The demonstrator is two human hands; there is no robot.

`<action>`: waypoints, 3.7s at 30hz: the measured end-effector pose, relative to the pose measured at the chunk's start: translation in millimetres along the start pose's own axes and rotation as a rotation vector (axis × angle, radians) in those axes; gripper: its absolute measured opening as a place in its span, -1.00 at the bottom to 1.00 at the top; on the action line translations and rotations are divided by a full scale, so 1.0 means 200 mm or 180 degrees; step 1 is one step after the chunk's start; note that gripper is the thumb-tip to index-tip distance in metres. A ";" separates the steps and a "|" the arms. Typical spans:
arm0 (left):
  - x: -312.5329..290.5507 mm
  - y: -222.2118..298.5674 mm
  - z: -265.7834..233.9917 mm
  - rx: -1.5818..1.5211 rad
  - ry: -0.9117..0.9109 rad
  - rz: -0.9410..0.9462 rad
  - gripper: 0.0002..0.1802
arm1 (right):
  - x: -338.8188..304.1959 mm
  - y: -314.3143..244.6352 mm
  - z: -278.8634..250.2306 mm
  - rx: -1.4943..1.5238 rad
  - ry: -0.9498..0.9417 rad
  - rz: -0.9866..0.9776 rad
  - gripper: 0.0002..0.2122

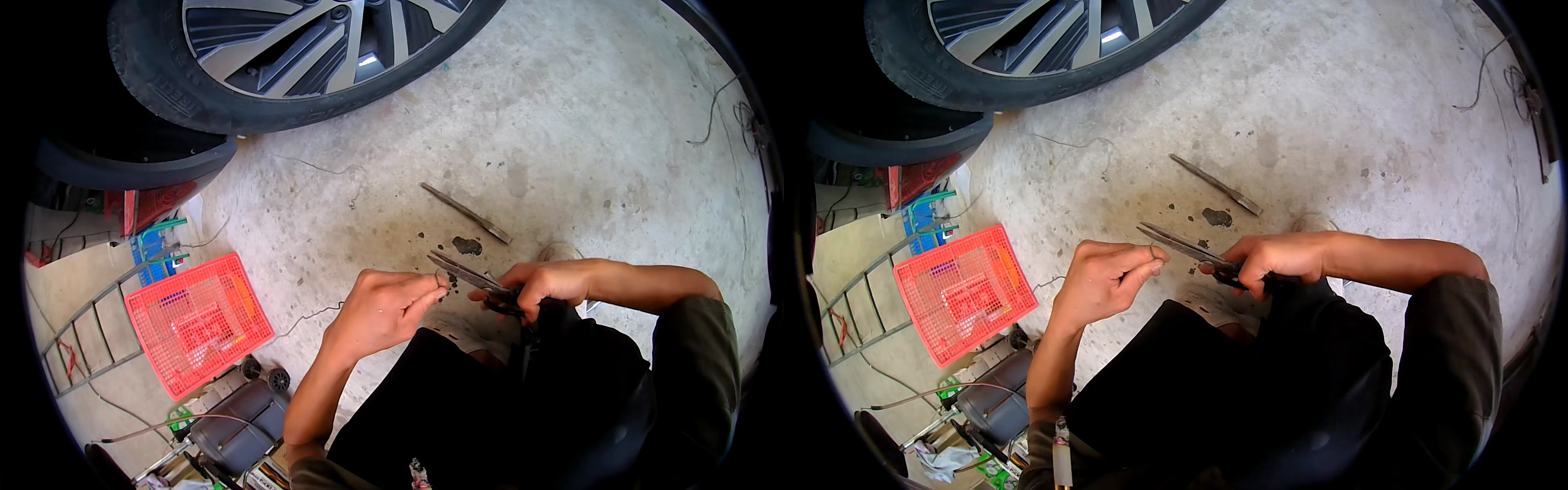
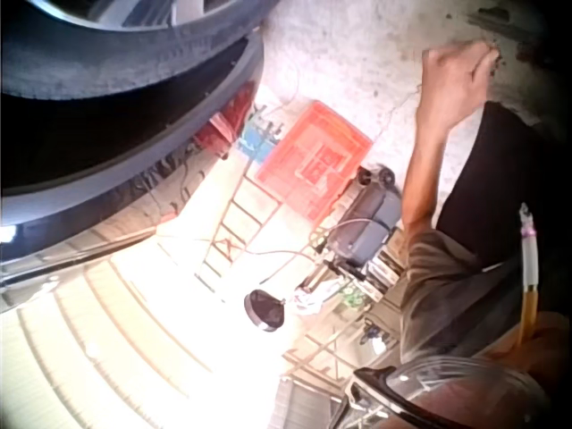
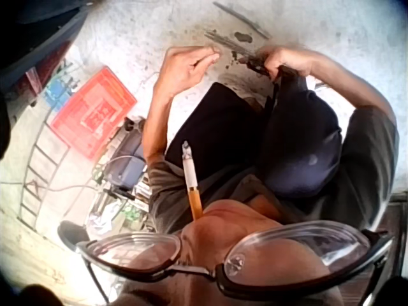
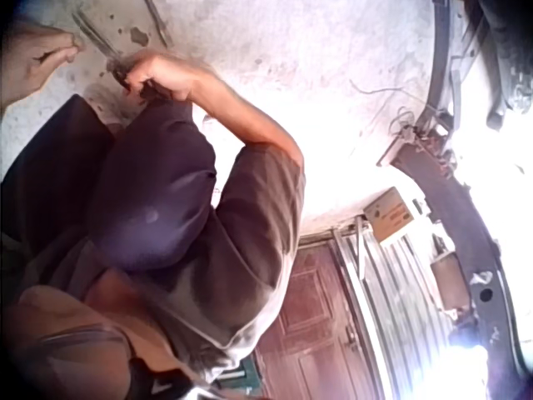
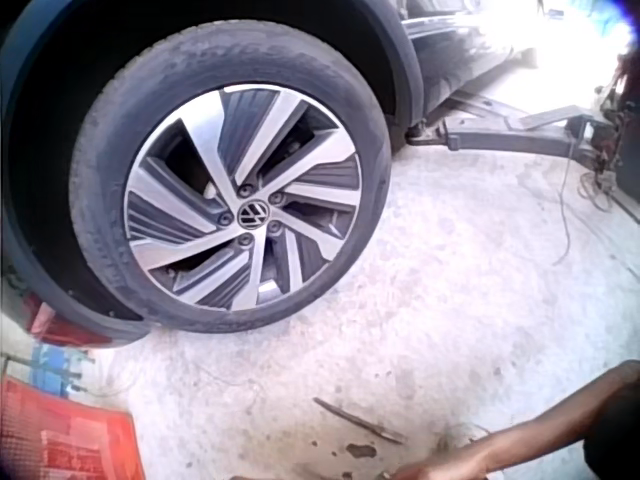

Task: The person uses a metal rod and scissors to remove debris from a car tire's tread, then walks to a tool chest, opens a drawer, and selects a socket wrench. The person returns toward the vehicle carrying the tool.

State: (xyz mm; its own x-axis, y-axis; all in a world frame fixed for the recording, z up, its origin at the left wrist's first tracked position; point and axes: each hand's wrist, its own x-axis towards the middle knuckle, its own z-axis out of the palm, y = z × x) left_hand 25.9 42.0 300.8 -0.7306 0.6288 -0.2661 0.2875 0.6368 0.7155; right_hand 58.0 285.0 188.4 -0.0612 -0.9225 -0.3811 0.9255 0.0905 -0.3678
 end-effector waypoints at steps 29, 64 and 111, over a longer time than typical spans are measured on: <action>0.01 0.05 0.08 -0.0693 0.1057 -0.0914 -0.79 | 0.11 -0.14 0.12 -0.2906 0.2870 -0.2101 -0.46; 0.44 -0.42 0.04 -0.1428 0.2528 -0.1137 -0.75 | 0.16 0.28 -0.79 -0.5147 0.6254 -0.0621 -0.36; 1.52 -0.47 -0.54 -0.1282 0.3435 -0.2076 -0.84 | -0.18 -1.23 -1.03 -0.5591 0.3368 -0.2318 -0.69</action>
State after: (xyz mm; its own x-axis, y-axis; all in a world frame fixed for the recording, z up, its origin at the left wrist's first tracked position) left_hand -290.3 126.0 222.7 -0.8405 -0.5279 -0.1221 -0.3681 0.3910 0.8436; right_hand -243.9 372.5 117.8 -0.8434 -0.5079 0.1752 -0.5059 0.6411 -0.5771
